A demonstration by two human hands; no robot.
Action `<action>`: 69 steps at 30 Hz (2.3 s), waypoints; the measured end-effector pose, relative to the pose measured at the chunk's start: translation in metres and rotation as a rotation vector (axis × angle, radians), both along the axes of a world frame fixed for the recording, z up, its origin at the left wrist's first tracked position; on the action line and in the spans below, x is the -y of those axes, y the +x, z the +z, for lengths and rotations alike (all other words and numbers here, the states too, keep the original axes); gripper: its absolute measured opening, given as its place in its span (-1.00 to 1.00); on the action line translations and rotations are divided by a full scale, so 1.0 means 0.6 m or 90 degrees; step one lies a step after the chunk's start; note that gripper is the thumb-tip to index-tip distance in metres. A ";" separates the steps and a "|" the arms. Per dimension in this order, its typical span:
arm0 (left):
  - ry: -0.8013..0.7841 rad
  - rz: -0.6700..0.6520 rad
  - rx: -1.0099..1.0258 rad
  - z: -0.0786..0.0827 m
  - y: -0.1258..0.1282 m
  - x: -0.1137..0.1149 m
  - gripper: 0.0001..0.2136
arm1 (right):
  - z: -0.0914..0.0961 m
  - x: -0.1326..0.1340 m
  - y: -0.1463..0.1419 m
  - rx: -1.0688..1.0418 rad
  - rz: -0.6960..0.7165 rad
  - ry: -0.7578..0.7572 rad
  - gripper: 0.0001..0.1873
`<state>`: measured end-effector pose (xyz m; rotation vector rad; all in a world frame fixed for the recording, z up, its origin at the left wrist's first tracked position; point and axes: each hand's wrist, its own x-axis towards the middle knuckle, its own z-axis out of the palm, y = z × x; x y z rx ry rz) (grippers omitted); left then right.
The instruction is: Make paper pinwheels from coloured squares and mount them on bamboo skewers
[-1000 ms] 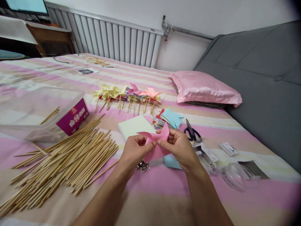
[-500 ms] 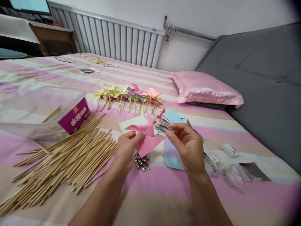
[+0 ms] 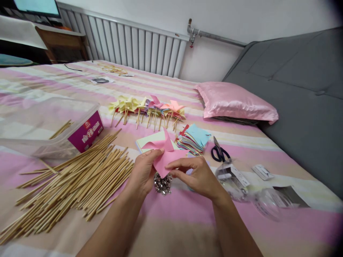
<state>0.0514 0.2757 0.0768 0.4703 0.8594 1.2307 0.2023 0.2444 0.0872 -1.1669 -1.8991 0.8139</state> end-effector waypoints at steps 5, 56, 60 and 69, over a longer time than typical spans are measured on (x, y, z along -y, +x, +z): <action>0.016 -0.022 0.002 0.005 0.004 0.006 -0.88 | 0.001 -0.002 -0.009 -0.077 -0.028 -0.009 -0.90; 0.177 0.127 -0.289 0.007 0.005 0.005 -0.90 | -0.007 -0.003 -0.022 -0.267 -0.293 -0.074 -0.71; 0.147 0.175 -0.283 0.006 -0.007 -0.006 -0.90 | -0.014 -0.010 -0.007 -0.208 -0.345 -0.060 -0.81; 0.149 0.179 -0.294 0.000 -0.011 -0.011 -0.84 | -0.070 -0.024 -0.022 0.299 -0.174 -0.156 -0.72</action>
